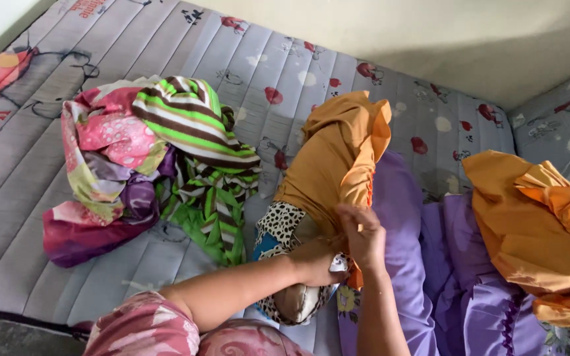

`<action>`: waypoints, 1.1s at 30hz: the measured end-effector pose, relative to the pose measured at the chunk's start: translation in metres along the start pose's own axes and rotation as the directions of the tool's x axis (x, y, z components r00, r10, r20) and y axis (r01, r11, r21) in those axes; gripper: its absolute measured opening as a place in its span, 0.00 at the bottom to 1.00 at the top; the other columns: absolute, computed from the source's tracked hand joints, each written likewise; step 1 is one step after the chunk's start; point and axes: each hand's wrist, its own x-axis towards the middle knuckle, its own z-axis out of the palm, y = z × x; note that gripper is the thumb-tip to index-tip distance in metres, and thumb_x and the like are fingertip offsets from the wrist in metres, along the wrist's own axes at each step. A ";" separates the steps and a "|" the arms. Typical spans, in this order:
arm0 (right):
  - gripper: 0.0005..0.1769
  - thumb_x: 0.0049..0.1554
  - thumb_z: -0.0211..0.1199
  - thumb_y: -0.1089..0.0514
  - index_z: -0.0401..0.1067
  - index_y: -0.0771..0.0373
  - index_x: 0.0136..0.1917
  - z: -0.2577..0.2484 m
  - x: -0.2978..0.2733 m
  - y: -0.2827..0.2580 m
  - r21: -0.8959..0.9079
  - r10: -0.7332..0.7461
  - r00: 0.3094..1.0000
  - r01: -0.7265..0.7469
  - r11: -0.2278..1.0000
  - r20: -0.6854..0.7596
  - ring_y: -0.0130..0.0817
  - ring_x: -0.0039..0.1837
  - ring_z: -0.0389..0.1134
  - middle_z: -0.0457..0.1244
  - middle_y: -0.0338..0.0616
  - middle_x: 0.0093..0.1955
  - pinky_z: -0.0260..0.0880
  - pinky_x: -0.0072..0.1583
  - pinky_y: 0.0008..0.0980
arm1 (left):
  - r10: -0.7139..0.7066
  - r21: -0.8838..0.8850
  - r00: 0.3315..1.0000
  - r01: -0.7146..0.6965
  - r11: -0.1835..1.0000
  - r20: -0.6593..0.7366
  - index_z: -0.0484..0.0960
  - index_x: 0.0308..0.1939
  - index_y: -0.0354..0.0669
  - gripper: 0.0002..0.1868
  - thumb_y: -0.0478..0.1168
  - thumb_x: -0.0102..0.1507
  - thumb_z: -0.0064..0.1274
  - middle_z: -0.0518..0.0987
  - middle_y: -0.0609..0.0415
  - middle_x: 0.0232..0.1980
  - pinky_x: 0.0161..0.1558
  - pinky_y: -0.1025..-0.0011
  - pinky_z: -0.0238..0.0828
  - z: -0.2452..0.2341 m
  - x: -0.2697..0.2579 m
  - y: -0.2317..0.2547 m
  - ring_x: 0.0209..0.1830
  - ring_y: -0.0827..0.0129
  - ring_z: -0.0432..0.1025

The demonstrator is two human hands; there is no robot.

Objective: Putting a decorative pillowcase onto a pillow

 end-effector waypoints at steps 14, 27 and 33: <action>0.25 0.47 0.72 0.49 0.77 0.60 0.55 -0.014 -0.032 0.033 -0.565 -0.083 0.957 0.233 0.792 0.279 0.54 0.60 0.68 0.69 0.51 0.54 0.62 0.63 0.48 | -0.416 0.151 0.713 0.585 0.797 -0.564 0.44 0.77 0.31 0.69 0.66 0.48 0.67 0.43 0.28 0.79 0.69 0.28 0.33 0.048 -0.054 -0.006 0.82 0.36 0.38; 0.09 0.56 0.61 0.59 0.77 0.61 0.49 -0.043 -0.097 0.013 -0.321 -0.068 0.904 0.220 0.921 0.423 0.52 0.47 0.73 0.70 0.52 0.45 0.73 0.49 0.44 | -0.529 0.341 0.806 0.591 0.731 -0.265 0.50 0.80 0.48 0.58 0.71 0.56 0.55 0.43 0.36 0.82 0.69 0.21 0.26 0.104 -0.032 0.032 0.83 0.35 0.32; 0.10 0.55 0.61 0.53 0.77 0.57 0.48 -0.070 -0.135 0.018 -0.488 0.181 0.845 0.104 0.867 0.503 0.53 0.46 0.73 0.71 0.52 0.42 0.72 0.48 0.46 | -0.397 0.364 0.895 0.446 0.818 -0.204 0.57 0.79 0.54 0.50 0.70 0.59 0.51 0.46 0.34 0.82 0.65 0.15 0.22 0.126 -0.047 0.021 0.81 0.29 0.33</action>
